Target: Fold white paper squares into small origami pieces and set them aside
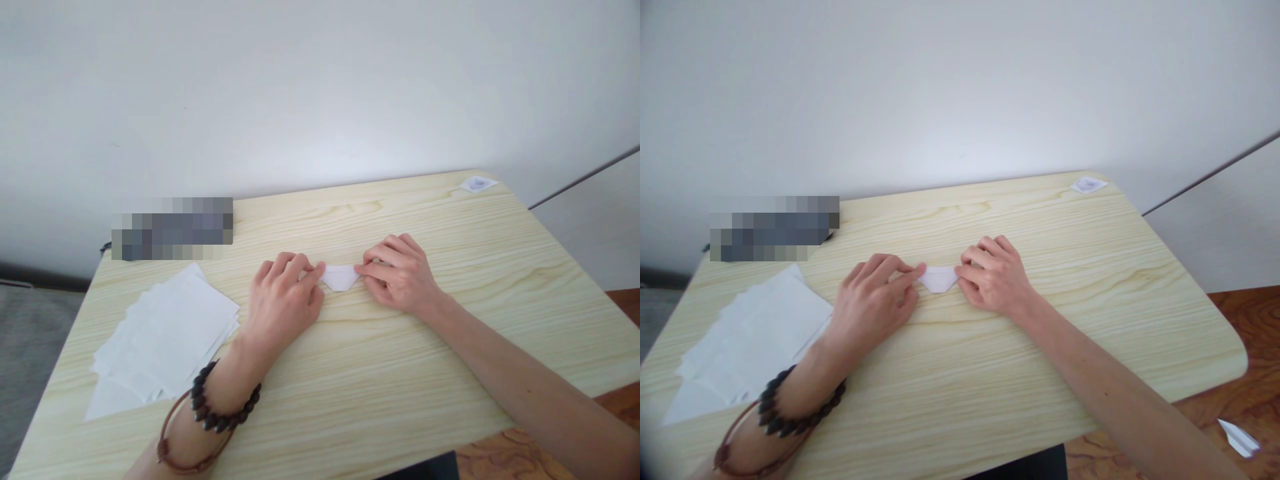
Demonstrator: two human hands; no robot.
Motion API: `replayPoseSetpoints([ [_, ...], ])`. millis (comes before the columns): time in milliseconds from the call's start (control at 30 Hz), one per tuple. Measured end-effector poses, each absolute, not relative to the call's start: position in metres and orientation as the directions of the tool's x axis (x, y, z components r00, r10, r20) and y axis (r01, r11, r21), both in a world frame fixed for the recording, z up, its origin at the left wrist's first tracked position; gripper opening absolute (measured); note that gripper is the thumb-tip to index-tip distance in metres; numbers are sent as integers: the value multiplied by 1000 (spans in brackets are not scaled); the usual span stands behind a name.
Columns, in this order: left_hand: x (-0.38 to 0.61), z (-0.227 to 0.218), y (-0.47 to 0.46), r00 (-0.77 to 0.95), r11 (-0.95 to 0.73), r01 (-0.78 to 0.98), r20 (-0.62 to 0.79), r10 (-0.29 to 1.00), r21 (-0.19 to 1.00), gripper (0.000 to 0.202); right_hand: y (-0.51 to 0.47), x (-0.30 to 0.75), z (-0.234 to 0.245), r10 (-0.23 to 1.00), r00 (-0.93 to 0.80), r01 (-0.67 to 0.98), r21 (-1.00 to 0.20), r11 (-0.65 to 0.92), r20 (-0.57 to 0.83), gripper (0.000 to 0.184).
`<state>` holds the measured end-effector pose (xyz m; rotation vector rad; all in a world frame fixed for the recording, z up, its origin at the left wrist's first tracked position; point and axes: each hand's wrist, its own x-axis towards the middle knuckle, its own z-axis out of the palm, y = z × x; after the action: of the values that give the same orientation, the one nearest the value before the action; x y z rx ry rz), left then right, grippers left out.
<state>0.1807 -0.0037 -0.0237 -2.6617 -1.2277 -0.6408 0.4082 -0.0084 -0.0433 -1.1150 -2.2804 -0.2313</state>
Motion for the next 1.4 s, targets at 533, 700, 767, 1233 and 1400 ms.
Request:
replayPoseSetpoints([
  [533,181,-38,16,431,-523,656,299,851,544,10,4,406,-40,862,-358,687,-524,503,359,13],
  [700,183,-34,14,444,-505,620,262,857,600,5,3,407,-36,833,-421,620,-557,552,358,8],
  [767,183,-33,13,419,-476,608,253,872,636,7,1,406,-35,838,-410,592,-594,545,360,8],
  [1233,189,-29,10,393,-424,498,240,888,757,17,-4,390,-32,845,-392,569,-625,534,364,13],
  [1400,192,-28,9,429,-479,510,271,862,714,18,-2,393,-30,816,-432,518,-635,573,384,19],
])
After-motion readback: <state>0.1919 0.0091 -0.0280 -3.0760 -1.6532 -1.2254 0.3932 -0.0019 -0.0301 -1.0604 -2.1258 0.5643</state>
